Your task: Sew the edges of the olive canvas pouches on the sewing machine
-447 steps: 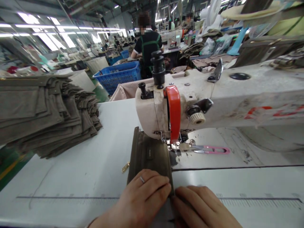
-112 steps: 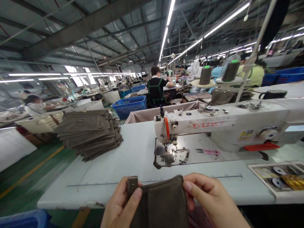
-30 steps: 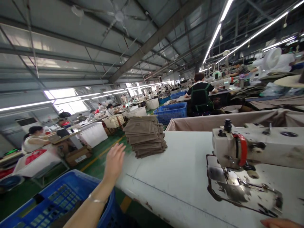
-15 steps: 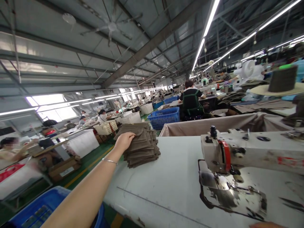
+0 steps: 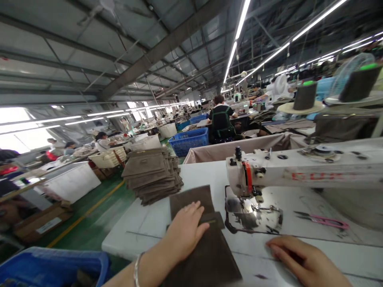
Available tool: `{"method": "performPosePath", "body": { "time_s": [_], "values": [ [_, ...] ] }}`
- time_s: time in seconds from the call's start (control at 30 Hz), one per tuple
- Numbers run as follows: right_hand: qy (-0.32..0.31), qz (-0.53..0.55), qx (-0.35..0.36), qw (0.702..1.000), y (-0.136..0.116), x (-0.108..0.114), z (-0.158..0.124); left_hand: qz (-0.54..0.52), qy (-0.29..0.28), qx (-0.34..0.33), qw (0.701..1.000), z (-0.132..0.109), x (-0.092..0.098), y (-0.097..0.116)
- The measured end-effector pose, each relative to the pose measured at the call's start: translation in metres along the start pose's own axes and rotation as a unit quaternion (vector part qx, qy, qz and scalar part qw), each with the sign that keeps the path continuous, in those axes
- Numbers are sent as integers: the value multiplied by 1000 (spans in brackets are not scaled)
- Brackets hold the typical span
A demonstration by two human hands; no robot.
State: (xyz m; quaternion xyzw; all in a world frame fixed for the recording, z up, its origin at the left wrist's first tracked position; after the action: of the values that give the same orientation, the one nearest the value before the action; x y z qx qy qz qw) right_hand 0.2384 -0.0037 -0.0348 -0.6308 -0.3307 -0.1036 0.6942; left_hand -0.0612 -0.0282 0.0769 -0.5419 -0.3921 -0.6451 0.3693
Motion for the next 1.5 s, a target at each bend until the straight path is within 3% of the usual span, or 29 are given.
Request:
{"method": "performPosePath", "body": {
  "time_s": [0.07,0.17,0.43,0.6,0.67,0.8,0.87,1.07,1.3,1.5],
  "values": [
    [6,-13,8,1000,-9,1,-3,-19,-15,22,999,-3,-43,-5],
    [19,-39,28,999,-21,1,-6,-36,6,36,999,-1,-67,-11],
    [1,-32,51,998,-72,-31,-12,-115,32,8,993,15,-47,2],
    [12,36,25,999,-91,-38,-26,-229,2,-6,974,1,-31,31],
    [19,71,25,997,-97,-30,-33,-339,-10,-13,941,-9,-22,48],
    [17,73,50,996,-109,-13,-45,-602,-6,32,798,-25,-11,71],
    [-4,62,48,997,-112,-10,-49,-640,5,60,766,-30,-11,75],
    [-20,15,3,1000,-110,-5,-57,-626,42,108,772,-34,-17,80],
    [2,34,-50,998,-104,3,-60,-680,72,142,716,-38,-27,83],
    [17,25,-67,997,-106,2,-59,-667,79,145,726,-41,-31,84]
  ]
}}
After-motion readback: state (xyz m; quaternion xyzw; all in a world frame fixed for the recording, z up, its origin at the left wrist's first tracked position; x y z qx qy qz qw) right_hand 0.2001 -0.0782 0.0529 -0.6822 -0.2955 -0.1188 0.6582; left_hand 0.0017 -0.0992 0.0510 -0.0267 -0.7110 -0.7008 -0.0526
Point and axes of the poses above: each hand's wrist, its own z-axis towards the middle knuckle, its own x-axis out of the back of the hand, y = z × x, the point moved 4 cm from there along z, towards the middle knuckle, and after that the axes turned 11 degrees about -x, right-handed, at the moved point
